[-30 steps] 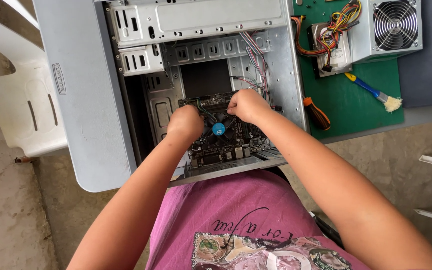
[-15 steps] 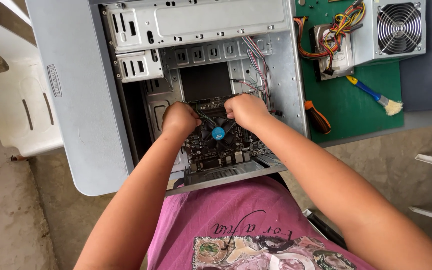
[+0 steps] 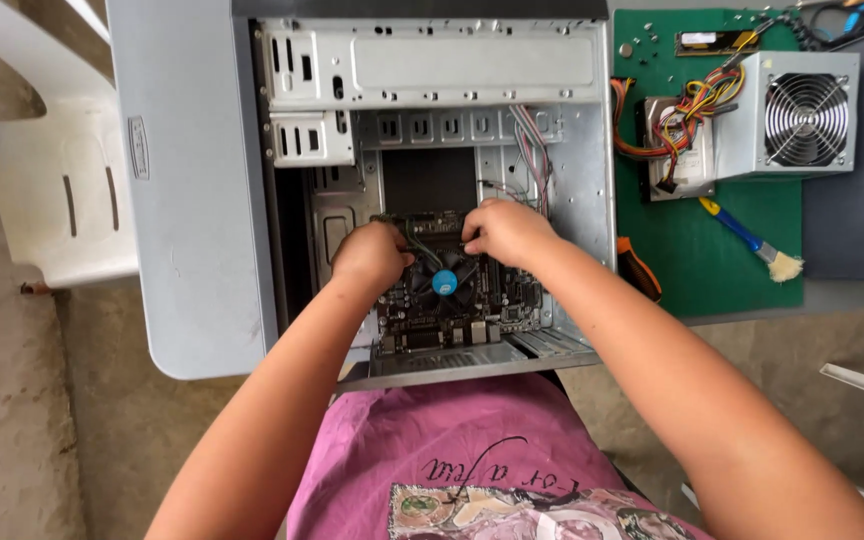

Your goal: The person aligns a motherboard inside a desktop computer case and secures it using a screwdriver and screws.

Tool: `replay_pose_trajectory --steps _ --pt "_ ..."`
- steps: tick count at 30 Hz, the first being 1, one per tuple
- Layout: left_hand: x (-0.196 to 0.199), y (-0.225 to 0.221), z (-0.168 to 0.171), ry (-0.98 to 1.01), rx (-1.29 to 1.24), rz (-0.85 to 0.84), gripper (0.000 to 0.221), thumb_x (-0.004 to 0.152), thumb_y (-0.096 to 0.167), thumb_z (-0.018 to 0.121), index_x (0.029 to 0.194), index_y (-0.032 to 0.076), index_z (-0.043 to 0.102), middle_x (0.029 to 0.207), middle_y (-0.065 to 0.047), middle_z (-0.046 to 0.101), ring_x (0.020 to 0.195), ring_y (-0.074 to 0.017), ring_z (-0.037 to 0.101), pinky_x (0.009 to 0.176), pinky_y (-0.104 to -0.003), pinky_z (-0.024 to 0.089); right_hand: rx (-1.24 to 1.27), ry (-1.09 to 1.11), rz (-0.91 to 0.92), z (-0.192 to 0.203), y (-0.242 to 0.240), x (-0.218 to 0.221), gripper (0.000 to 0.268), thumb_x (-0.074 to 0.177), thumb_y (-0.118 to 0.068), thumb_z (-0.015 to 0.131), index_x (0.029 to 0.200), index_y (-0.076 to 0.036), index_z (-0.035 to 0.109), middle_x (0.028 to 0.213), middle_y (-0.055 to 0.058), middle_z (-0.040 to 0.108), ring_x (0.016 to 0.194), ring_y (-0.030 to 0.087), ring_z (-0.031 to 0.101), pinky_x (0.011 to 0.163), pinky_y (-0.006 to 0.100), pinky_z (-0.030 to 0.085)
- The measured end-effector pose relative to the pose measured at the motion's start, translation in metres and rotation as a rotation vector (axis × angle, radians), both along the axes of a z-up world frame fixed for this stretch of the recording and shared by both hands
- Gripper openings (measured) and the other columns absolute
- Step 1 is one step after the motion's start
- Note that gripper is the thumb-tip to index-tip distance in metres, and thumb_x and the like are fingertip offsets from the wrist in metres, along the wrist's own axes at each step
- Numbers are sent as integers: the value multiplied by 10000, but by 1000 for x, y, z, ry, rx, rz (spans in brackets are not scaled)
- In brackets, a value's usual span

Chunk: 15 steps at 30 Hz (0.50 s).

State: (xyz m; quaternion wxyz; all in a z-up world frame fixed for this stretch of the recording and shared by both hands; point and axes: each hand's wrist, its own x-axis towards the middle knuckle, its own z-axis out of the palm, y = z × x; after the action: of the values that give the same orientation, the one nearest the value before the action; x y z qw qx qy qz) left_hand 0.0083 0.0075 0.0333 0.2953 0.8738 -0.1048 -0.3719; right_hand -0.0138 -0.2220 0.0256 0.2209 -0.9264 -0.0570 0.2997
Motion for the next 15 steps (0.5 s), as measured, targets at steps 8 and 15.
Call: replay_pose_trajectory --steps 8,15 --pt "-36 -31 57 -620 358 -300 485 655 436 775 983 119 608 907 -44 609 930 -256 566 713 -362 508 -90 -155 315 -6 -3 -1 136 793 -295 668 898 -229 724 846 5 647 880 250 629 789 403 485" --pt "-48 -56 6 -574 436 -680 819 532 660 744 1110 100 591 1087 -34 595 1134 -237 409 929 -395 322 39 -268 414 -1 6 -4 113 838 -81 614 871 -11 696 861 104 664 892 298 604 850 450 461"
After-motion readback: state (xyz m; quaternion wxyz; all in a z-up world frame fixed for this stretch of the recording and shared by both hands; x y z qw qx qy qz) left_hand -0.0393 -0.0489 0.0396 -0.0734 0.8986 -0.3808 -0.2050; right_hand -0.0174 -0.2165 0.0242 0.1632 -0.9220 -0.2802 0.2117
